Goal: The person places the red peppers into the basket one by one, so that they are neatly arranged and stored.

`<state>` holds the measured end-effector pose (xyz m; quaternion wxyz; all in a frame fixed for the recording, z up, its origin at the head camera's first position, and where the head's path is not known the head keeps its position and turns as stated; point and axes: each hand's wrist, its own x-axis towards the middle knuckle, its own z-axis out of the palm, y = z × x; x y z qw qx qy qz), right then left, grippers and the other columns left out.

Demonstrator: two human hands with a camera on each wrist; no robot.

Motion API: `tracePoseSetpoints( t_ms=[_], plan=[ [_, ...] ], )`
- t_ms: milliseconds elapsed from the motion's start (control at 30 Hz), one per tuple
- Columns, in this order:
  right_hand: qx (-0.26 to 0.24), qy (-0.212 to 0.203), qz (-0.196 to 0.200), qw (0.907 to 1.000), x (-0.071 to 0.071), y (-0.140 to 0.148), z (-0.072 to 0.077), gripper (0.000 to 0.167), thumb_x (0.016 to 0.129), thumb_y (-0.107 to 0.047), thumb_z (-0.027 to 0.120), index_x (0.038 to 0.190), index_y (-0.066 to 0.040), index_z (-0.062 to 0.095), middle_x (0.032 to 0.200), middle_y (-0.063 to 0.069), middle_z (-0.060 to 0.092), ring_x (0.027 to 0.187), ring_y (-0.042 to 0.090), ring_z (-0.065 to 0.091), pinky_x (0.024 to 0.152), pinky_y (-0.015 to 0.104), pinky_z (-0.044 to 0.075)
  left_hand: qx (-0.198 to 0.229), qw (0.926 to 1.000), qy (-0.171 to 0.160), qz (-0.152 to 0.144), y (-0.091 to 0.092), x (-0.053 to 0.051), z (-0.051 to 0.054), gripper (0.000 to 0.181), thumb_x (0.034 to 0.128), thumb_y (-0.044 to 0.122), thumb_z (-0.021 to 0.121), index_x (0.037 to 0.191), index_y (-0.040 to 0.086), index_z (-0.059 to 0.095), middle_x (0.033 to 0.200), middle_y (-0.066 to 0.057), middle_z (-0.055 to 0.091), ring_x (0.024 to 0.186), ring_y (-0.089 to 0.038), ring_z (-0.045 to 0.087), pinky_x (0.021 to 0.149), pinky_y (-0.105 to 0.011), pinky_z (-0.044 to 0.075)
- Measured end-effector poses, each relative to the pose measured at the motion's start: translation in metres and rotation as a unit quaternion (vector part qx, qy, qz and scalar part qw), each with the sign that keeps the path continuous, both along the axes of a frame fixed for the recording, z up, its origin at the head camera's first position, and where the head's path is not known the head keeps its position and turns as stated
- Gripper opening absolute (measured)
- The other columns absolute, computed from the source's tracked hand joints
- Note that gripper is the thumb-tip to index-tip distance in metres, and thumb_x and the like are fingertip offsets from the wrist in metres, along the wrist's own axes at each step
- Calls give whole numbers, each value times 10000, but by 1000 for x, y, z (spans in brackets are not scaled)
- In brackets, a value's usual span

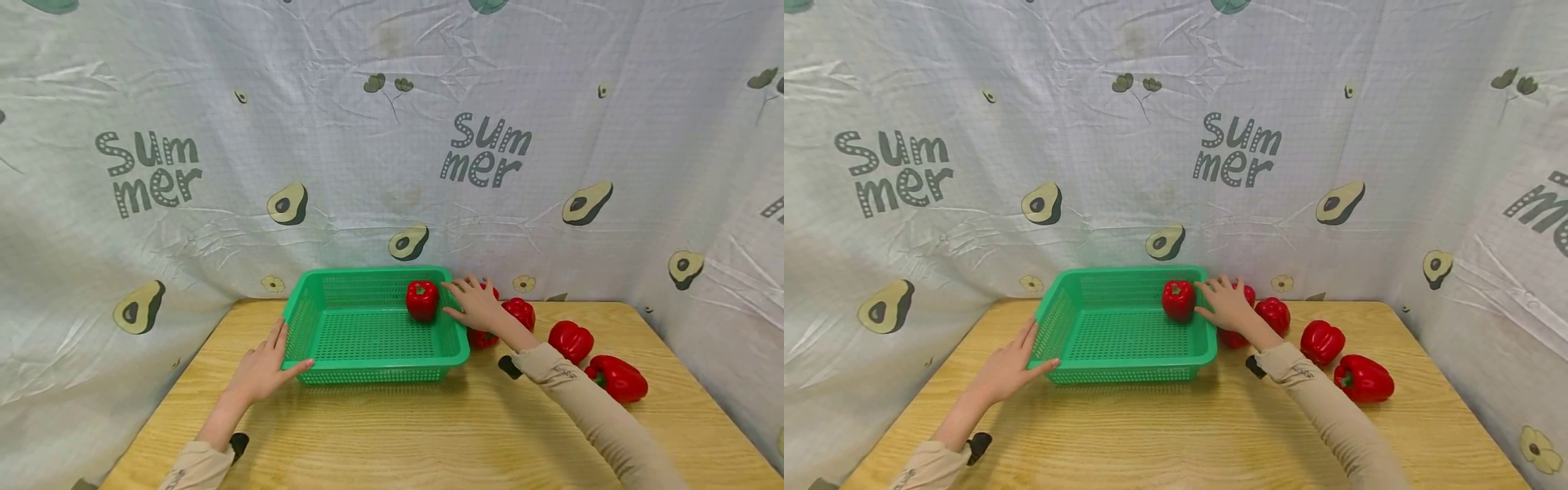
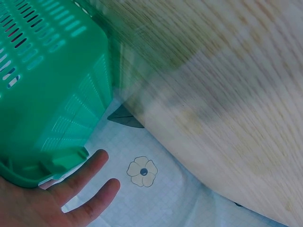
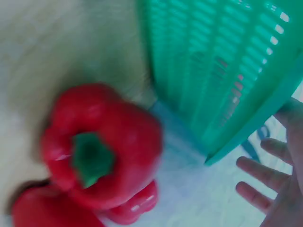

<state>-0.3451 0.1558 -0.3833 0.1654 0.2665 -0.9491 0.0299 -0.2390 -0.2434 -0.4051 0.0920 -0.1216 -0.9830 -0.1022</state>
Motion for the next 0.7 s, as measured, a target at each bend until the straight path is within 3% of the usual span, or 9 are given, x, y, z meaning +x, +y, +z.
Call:
tracePoseSetpoints(
  t_ms=[200,300,467,700],
  plan=[
    [-177,865,381,9954,8,30,-17,412,862,-339,561,1211,-120,542,1119,57,565,1016,252,440,830,515,275,-9,10000,80,-9,1,0,-1,922,826,593,460,1380,-98,200,1453,-259,167,1181,-453,405,786,-563,404],
    [-258,1003,383,9939,13,39,-23,405,853,-317,576,1193,-98,546,1101,68,567,997,255,440,825,525,276,-10,10000,54,-13,1,0,-1,924,827,597,454,1381,-97,197,1454,-258,164,1186,-453,400,789,-568,400],
    [-194,1021,292,9942,24,52,-31,488,816,-342,615,1217,-81,518,1131,100,546,1027,281,424,851,575,269,-9,10000,8,-1,1,0,-1,929,828,600,451,1384,-96,188,1456,-260,155,1183,-454,401,785,-572,399],
    [274,1465,392,9881,27,65,-53,675,660,-442,727,1205,-110,506,1102,150,519,1003,336,442,817,587,298,-8,10000,65,-25,1,-1,-1,923,827,588,464,1380,-100,195,1449,-268,172,1141,-459,438,750,-548,421]
  ],
)
